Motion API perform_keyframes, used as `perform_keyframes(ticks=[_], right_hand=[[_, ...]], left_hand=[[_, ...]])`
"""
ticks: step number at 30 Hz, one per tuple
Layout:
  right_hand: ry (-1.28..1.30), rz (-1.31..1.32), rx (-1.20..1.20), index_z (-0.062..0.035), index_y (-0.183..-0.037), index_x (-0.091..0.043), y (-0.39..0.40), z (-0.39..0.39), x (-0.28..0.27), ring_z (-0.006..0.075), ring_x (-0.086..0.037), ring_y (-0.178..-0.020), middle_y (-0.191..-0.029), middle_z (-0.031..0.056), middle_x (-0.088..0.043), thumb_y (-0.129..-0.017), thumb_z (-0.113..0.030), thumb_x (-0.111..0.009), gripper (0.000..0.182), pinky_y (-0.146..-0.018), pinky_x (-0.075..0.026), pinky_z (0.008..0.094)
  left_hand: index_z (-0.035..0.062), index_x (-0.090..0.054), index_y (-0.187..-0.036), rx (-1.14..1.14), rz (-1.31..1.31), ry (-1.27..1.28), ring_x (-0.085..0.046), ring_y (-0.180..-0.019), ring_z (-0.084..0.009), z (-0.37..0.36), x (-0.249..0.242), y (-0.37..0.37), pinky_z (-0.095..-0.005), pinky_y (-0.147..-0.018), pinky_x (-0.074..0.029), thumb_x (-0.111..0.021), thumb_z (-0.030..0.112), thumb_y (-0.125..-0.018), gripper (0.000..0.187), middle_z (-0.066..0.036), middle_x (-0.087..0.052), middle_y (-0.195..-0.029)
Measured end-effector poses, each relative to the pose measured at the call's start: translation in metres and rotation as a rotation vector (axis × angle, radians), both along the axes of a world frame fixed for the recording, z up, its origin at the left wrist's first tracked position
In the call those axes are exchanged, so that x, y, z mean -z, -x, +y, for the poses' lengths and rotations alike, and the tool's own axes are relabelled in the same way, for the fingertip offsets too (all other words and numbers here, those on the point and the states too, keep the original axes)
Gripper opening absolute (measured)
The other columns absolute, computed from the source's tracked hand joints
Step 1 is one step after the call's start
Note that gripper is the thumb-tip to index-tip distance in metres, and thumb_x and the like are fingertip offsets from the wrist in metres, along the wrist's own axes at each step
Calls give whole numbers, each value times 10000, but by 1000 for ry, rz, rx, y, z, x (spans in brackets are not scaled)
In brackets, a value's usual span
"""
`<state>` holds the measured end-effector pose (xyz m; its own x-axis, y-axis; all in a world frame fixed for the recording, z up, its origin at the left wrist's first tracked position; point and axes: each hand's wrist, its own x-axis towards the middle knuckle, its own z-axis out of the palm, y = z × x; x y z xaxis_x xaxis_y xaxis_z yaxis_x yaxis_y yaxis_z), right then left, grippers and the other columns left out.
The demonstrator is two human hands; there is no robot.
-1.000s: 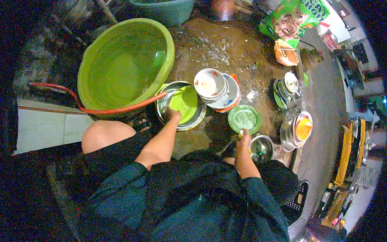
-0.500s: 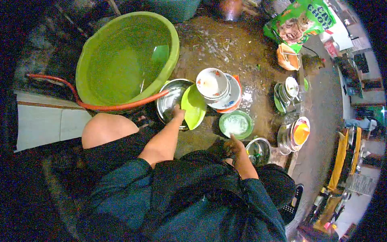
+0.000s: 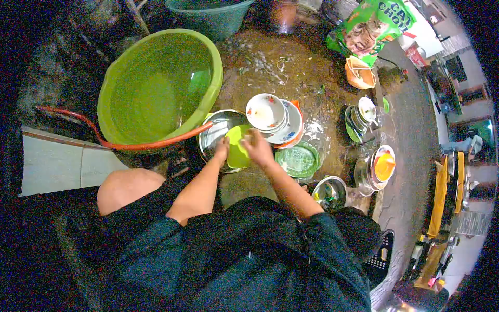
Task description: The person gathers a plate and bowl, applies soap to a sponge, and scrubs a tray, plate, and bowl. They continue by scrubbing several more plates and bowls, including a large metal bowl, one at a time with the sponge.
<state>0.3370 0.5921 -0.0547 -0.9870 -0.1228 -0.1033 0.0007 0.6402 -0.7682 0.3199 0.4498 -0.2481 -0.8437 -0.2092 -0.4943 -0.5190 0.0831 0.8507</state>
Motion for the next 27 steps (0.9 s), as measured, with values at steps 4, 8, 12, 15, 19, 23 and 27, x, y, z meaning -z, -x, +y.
perform_keyframes(ticks=[4,8,12,15,19,23,27], right_hand=[[-200,-54,-404,-22,-1198,-417,-5,-44,41,376,-504,-1012,-1103,219,-520,-750,-196,-544,497,-876,-408,419],[-731,-21,-378,-55,-1197,-405,19,-32,47,376,-477,-1035,-1130,184,-490,-764,-185,-512,464,-855,-413,445],[-752,83,-155,-53,-1206,-384,31,-38,36,368,-479,-1027,-1161,192,-448,-758,-146,-522,478,-839,-422,440],[-504,75,-250,-15,-1112,-404,23,-66,15,388,-512,-969,-1143,236,-444,-762,-145,-522,391,-801,-436,446],[-474,20,-387,-22,-999,-451,1,-84,-3,371,-573,-863,-1007,233,-533,-763,-213,-531,314,-742,-460,449],[-691,74,-514,-58,-932,-497,1,-64,-9,333,-608,-786,-846,173,-592,-763,-284,-532,284,-693,-474,442],[-709,359,-88,-62,-967,-499,43,-27,-1,328,-559,-839,-916,176,-557,-753,-186,-561,255,-729,-454,433]], left_hand=[[60,-541,-1104,-20,5,-81,-555,-958,-328,-21,-75,-13,-409,-808,-419,-392,289,-906,338,-193,-576,-1056],[47,-502,-1163,121,-98,-85,-512,-1010,-249,-37,-89,-18,-360,-864,-385,-373,306,-918,379,-147,-550,-1119],[25,-441,-1231,211,-132,-180,-471,-1074,-221,-47,-91,-14,-343,-912,-356,-336,328,-927,443,-135,-516,-1181],[34,-443,-1234,165,-110,-186,-465,-1094,-219,-45,-107,-14,-341,-934,-348,-293,380,-928,486,-119,-511,-1194],[56,-499,-1188,-132,-144,-669,-523,-990,-192,-47,-111,-13,-327,-844,-398,-359,491,-894,543,-74,-569,-1056],[61,-499,-1192,-48,89,-333,-535,-983,-203,-38,-90,-9,-347,-830,-420,-364,460,-904,510,-97,-562,-1090],[41,-466,-1219,53,-58,-665,-522,-1008,-208,-33,-132,-14,-352,-873,-401,-370,453,-908,525,-99,-540,-1141]])
